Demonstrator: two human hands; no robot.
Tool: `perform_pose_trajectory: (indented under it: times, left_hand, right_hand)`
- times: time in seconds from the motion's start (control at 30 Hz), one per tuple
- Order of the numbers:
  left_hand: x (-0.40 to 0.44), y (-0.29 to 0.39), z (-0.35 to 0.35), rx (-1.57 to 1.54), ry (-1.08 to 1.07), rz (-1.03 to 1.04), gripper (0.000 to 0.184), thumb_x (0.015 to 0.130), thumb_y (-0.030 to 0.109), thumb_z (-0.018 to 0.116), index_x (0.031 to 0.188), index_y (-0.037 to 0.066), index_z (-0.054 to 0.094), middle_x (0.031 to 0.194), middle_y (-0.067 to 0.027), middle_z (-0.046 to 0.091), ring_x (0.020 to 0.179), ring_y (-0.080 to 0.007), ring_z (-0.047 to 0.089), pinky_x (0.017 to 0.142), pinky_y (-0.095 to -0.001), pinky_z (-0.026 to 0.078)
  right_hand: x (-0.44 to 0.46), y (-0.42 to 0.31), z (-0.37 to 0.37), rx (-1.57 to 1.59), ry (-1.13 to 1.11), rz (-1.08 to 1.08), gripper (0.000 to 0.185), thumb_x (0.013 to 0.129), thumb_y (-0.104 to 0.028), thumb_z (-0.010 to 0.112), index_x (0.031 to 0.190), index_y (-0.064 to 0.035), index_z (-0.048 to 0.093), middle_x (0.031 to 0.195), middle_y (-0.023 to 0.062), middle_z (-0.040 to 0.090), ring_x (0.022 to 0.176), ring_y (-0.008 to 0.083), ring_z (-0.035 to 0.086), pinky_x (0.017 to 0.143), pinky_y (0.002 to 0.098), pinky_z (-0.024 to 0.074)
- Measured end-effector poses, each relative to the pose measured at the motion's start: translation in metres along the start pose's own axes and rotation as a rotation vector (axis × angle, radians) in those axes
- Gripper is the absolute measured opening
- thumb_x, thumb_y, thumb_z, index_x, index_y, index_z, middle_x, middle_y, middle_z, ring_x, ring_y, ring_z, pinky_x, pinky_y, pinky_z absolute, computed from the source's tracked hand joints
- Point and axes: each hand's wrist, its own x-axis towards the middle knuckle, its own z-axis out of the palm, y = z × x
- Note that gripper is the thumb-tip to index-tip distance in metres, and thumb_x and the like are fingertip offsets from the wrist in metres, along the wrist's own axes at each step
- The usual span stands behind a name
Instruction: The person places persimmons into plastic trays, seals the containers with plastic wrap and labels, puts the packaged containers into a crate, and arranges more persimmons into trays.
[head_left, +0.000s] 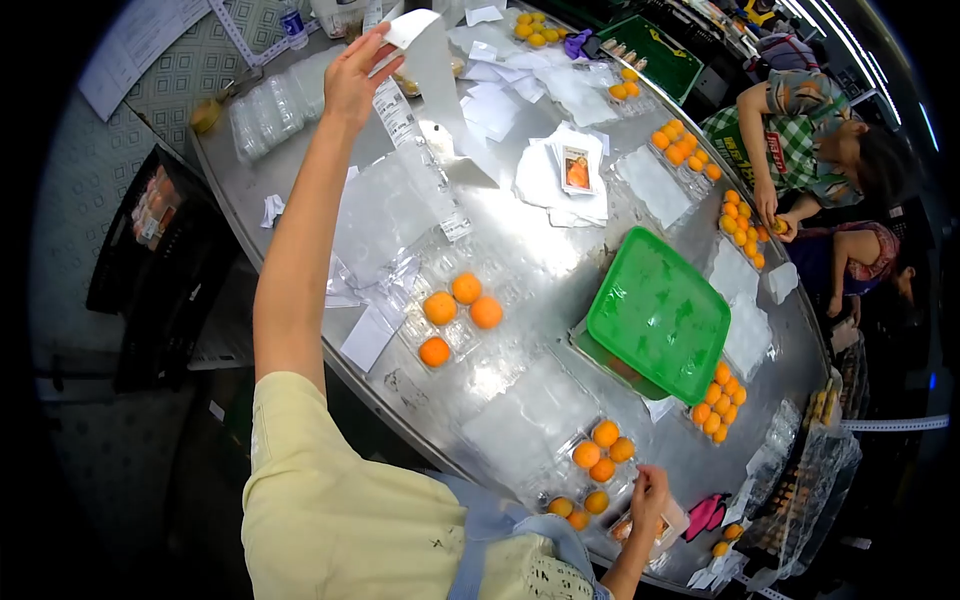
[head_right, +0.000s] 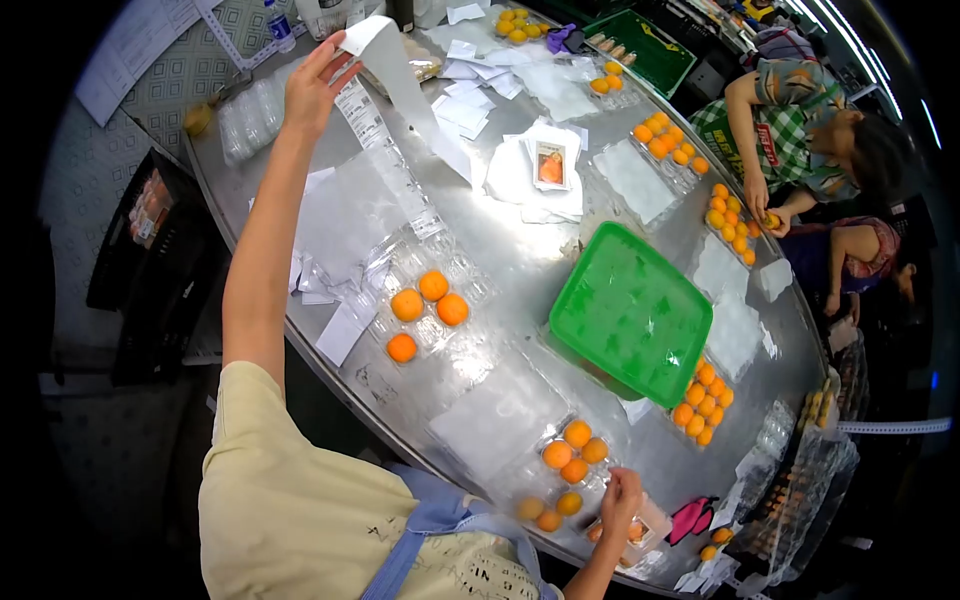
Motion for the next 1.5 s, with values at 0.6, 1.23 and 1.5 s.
perform_pose_trajectory:
  times: [0.6,1.23,1.5]
  left_hand:
    - [-0.382,0.032,0.158,0.437,-0.886,0.127,0.049,0.073,0.007,0.072,0.121,0.004,0.060,0.118,-0.0120,0.061,0.109,-0.0283,0.052,0.089,-0.0357,0.044]
    - [-0.405,0.010,0.167,0.522,-0.635,0.324,0.029,0.074,-0.003,0.060,0.100,0.004,0.067,0.088,-0.0125,0.068,0.078,-0.0329,0.064,0.072,-0.0403,0.050]
    - [-0.379,0.041,0.144,0.861,-0.872,-0.028,0.019,0.076,0.015,0.067,0.094,0.011,0.072,0.078,-0.0102,0.069,0.061,-0.0223,0.063,0.055,-0.0298,0.046]
  right_hand:
    - [0.077,-0.213,0.026,0.378,0.358,-0.448,0.081,0.067,-0.006,0.076,0.136,-0.0021,0.034,0.132,0.0214,0.043,0.122,0.0358,0.043,0.097,0.0425,0.0395]
    - [0.039,-0.204,-0.040,0.308,0.043,-0.281,0.071,0.067,-0.006,0.066,0.133,-0.0026,0.039,0.127,0.0195,0.042,0.122,0.0356,0.041,0.102,0.0406,0.0351]
    - [0.032,-0.173,-0.045,0.455,-0.202,-0.152,0.033,0.076,-0.013,0.061,0.106,-0.0004,0.060,0.099,0.0149,0.062,0.090,0.0272,0.060,0.083,0.0338,0.0471]
